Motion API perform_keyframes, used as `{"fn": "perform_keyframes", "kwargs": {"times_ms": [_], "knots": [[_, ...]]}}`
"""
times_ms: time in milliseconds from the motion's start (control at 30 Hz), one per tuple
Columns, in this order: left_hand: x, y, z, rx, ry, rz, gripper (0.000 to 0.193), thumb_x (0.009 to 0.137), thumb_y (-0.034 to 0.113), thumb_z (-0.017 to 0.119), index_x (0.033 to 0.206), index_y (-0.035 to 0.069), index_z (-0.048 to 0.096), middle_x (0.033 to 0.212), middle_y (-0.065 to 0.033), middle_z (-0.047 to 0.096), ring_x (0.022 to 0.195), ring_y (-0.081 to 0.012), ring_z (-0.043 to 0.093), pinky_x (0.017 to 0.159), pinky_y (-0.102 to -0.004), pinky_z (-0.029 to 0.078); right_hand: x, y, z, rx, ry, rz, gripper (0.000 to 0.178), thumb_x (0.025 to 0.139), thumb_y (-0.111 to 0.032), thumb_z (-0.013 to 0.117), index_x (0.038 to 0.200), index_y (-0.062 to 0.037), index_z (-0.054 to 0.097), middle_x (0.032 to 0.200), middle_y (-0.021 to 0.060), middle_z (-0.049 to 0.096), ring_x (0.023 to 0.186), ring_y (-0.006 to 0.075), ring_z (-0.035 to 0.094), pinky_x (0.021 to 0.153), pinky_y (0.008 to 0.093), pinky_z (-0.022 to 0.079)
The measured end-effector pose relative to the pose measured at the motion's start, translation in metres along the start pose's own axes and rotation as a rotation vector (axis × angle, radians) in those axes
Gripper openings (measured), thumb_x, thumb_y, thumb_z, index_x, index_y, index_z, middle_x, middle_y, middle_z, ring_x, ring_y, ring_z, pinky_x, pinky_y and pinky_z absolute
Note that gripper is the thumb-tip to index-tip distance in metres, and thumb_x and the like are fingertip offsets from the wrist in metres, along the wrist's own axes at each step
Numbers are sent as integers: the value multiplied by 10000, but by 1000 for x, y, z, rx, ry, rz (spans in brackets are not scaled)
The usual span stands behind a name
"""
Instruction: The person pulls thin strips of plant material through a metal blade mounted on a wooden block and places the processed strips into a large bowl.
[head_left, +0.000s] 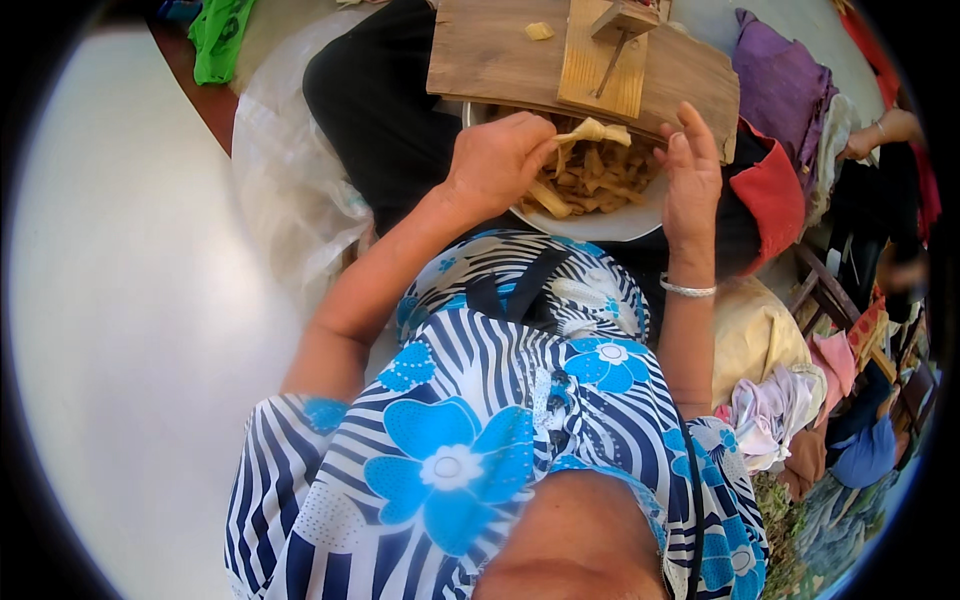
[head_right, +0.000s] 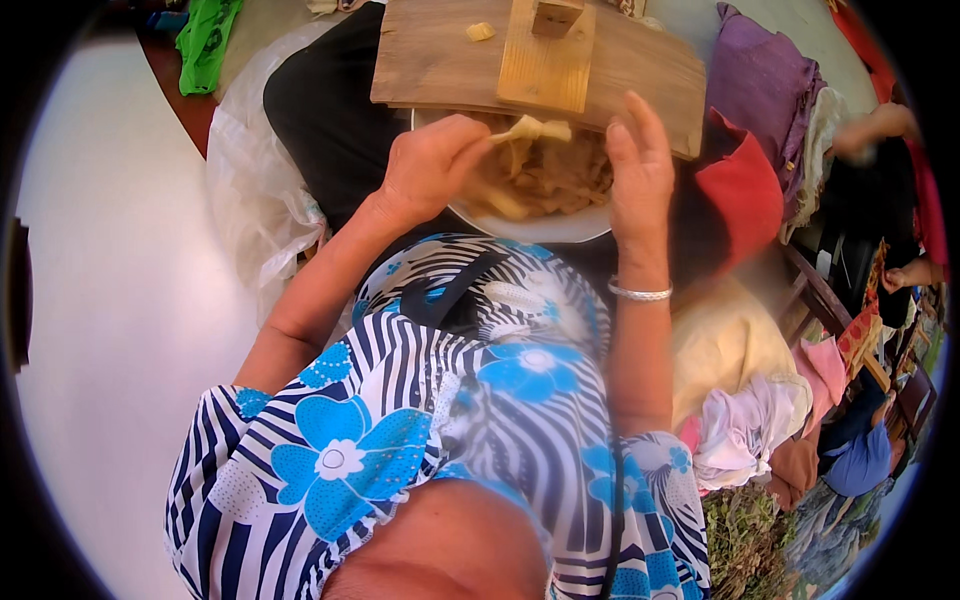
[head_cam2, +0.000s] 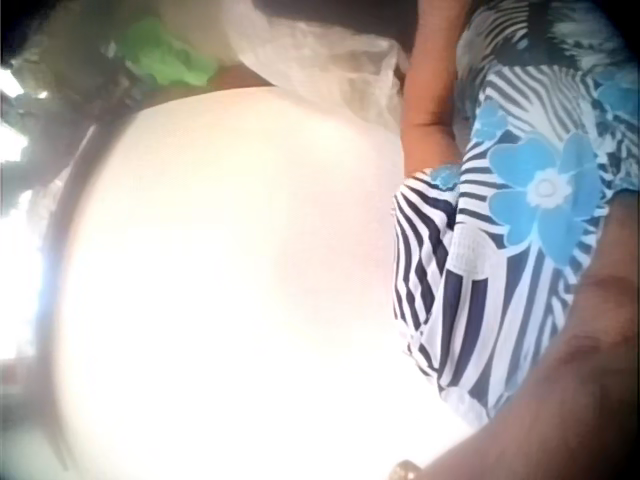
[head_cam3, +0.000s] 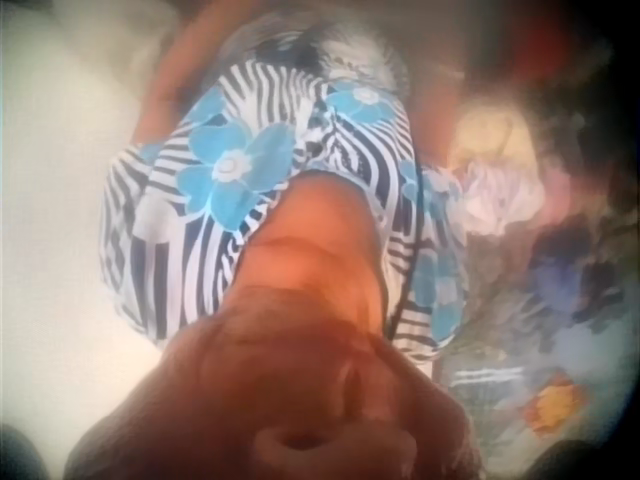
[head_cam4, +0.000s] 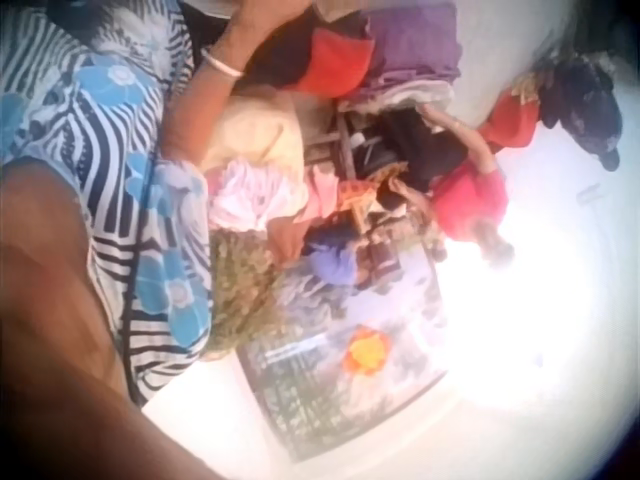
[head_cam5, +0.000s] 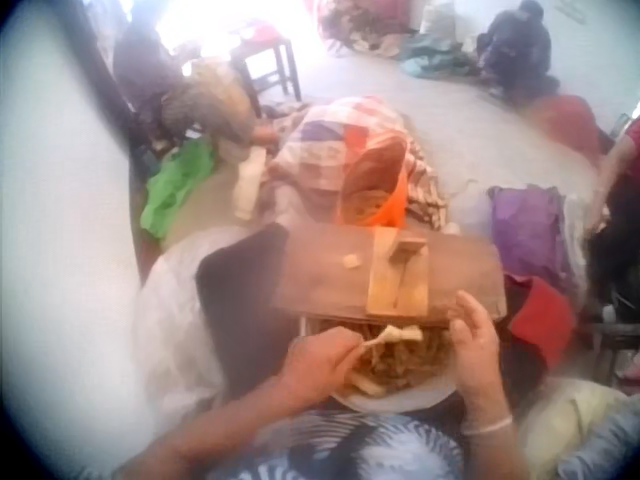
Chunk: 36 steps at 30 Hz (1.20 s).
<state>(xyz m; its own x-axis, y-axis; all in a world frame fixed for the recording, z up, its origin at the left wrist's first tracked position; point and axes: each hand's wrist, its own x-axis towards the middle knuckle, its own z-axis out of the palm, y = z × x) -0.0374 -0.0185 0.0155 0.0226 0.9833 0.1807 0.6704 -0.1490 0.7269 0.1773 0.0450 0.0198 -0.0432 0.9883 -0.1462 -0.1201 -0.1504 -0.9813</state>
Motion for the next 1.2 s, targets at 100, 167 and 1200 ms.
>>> {"fn": "perform_keyframes", "kwargs": {"times_ms": [100,167,1200], "knots": [[5,7,-6,9,-30,84,82,848,121,620,897,57,636,827,-119,620,740,-332,585,633,-360,479,12,-10,-5,-411,-194,-145,366,930,-260,587,1215,-30,587,1142,56,595,1074,138,533,916,274,421],[11,9,0,-71,-13,134,82,849,133,621,881,60,638,816,-121,617,744,-343,578,631,-361,478,16,-24,-1,-410,-396,-7,391,899,-291,632,1169,-8,610,1031,52,641,932,121,581,817,254,457],[50,21,2,-951,-292,-543,198,932,195,540,826,33,580,638,-10,566,536,-68,487,490,-228,399,14,-26,49,-798,-208,-567,108,841,-108,602,918,-44,643,773,164,606,719,337,581,642,411,454]]}}
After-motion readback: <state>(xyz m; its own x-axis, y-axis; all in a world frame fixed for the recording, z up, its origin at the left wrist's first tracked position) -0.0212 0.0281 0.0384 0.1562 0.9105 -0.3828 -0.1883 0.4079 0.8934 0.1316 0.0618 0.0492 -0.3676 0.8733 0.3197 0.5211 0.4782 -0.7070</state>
